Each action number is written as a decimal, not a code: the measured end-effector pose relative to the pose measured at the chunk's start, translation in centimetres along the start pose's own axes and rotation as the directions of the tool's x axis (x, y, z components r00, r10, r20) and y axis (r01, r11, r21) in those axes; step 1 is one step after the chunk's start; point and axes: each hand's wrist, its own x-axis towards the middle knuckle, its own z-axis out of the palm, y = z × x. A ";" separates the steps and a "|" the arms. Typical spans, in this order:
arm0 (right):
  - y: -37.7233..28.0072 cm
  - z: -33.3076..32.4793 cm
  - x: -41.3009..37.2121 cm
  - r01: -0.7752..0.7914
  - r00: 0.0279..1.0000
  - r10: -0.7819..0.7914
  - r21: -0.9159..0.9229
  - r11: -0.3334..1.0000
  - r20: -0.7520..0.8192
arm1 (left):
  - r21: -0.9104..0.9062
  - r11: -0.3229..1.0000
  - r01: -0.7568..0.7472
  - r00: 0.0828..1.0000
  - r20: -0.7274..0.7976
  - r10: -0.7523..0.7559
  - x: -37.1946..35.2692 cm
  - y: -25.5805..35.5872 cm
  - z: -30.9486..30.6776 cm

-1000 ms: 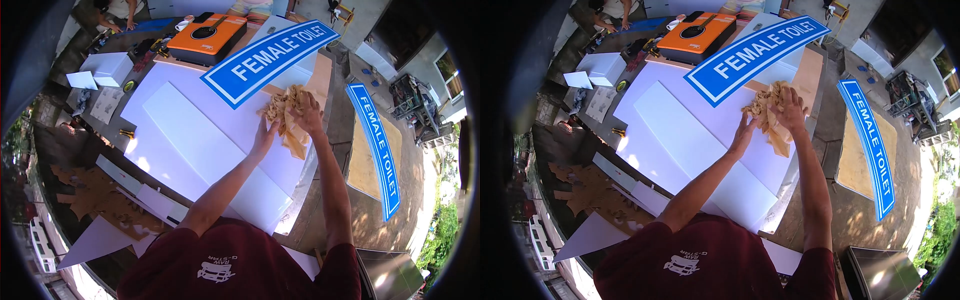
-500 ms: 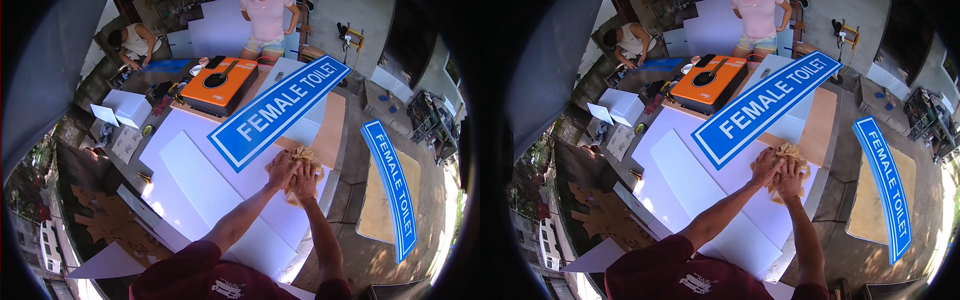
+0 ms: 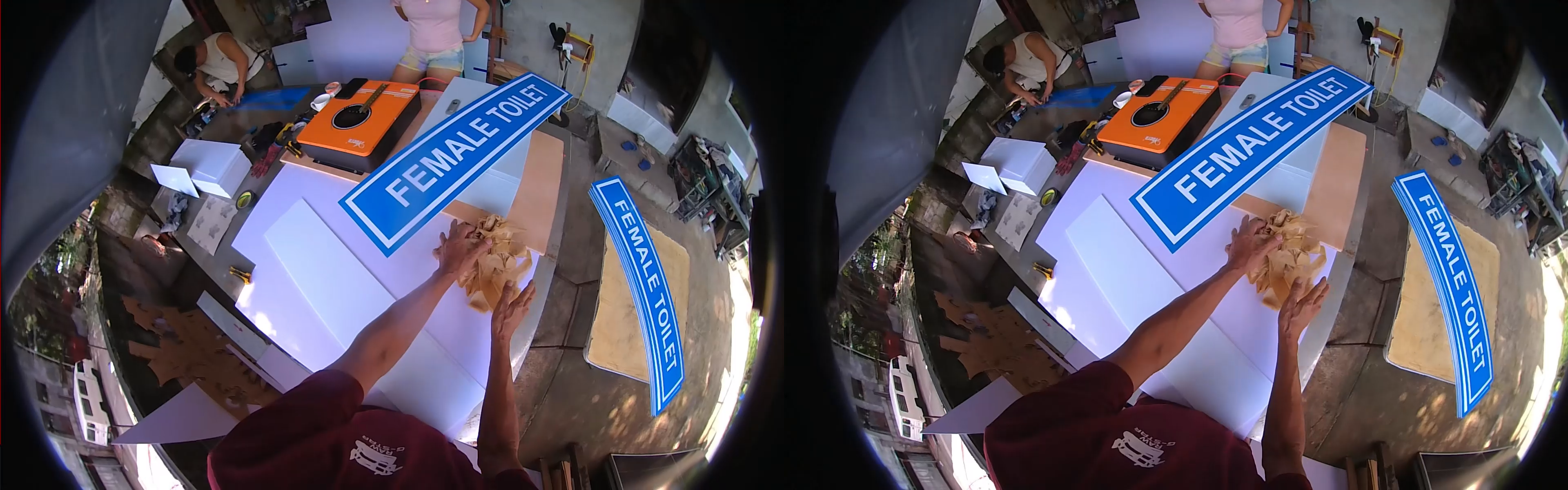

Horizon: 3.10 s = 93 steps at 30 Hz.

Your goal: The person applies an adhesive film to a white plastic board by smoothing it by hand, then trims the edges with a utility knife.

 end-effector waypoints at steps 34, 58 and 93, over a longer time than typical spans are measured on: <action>-0.8 6.5 6.0 -0.395 0.919 0.300 0.584 0.709 0.256 | -0.338 0.913 -0.230 0.971 -0.138 0.194 2.8 -4.1 4.6; 8.7 1.9 2.8 0.225 0.973 -0.218 -0.110 0.968 0.075 | -0.192 0.922 -0.336 0.938 -0.156 0.310 -3.6 -8.9 2.8; -6.9 26.2 -13.8 0.566 0.706 -0.317 -0.235 0.790 0.633 | -0.759 0.210 0.616 0.717 0.431 -0.548 -13.9 -41.5 -25.5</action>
